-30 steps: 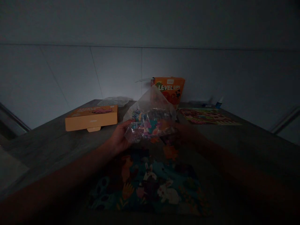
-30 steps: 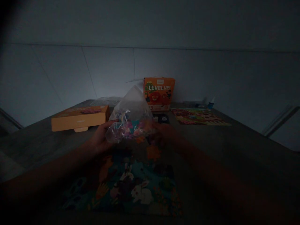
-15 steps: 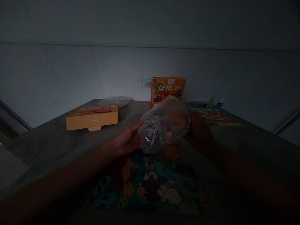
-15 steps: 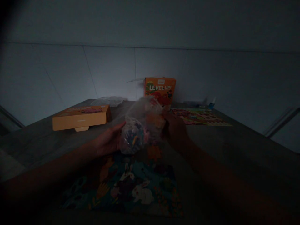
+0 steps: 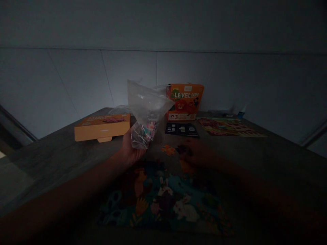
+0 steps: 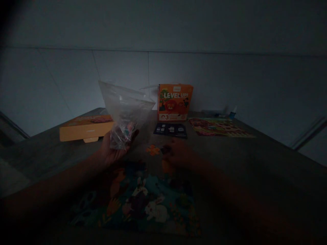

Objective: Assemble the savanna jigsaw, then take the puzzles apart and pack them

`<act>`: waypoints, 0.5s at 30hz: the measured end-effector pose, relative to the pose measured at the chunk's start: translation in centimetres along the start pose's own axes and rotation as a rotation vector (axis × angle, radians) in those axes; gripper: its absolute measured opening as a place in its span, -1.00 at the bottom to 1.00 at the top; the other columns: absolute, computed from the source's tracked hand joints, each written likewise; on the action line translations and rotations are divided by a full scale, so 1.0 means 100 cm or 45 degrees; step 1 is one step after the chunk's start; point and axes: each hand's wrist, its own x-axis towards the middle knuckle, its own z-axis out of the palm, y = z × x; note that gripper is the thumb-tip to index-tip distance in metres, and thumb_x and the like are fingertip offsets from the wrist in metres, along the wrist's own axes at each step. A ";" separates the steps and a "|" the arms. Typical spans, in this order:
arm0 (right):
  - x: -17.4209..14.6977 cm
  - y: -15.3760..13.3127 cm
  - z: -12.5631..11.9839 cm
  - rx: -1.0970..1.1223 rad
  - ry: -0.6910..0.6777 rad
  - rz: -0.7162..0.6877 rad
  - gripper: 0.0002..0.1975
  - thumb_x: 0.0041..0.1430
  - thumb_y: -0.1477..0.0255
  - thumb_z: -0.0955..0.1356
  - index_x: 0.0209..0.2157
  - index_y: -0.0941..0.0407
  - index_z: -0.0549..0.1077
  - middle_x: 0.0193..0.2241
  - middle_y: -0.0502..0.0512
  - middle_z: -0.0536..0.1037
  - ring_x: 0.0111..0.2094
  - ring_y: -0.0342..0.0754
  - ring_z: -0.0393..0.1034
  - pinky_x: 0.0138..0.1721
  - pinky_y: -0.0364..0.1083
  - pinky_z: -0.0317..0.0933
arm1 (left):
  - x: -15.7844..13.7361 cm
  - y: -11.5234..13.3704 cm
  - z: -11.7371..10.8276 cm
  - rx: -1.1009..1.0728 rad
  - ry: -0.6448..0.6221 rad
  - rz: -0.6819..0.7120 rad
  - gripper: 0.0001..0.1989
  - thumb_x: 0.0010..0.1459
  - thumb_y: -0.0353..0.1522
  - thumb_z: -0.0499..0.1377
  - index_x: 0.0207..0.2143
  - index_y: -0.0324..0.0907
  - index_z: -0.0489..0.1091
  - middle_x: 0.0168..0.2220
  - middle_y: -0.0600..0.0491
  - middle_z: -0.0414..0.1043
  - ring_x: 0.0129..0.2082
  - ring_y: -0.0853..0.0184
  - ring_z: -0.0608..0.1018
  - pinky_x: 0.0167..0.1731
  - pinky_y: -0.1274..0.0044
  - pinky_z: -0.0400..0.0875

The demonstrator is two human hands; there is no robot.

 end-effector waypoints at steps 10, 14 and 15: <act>0.008 0.002 0.005 0.189 -0.046 0.210 -0.64 -0.03 0.56 0.41 -0.12 0.12 0.53 -0.12 0.17 0.57 -0.13 0.10 0.45 -0.11 -0.02 0.29 | 0.011 -0.002 -0.008 0.142 0.063 0.108 -0.59 0.16 -0.48 -0.07 0.01 -0.40 0.37 -0.34 -0.16 0.56 -0.41 0.20 0.65 -0.41 0.45 0.61; 0.011 0.009 0.009 0.235 0.022 0.318 -0.47 -0.09 0.53 0.43 0.01 0.15 0.45 -0.09 0.21 0.56 -0.15 0.09 0.46 -0.19 -0.05 0.31 | 0.015 -0.001 -0.012 0.275 0.054 0.099 -0.56 0.08 -0.53 -0.03 0.01 -0.42 0.37 -0.33 -0.16 0.56 -0.42 0.16 0.64 -0.38 0.38 0.62; 0.012 0.010 0.008 0.242 0.053 0.324 -0.44 -0.09 0.51 0.44 0.03 0.17 0.44 -0.09 0.22 0.55 -0.16 0.08 0.46 -0.20 -0.06 0.31 | 0.015 -0.001 -0.012 0.289 0.060 0.108 -0.56 0.07 -0.53 -0.02 0.01 -0.42 0.37 -0.34 -0.16 0.56 -0.43 0.17 0.64 -0.38 0.38 0.62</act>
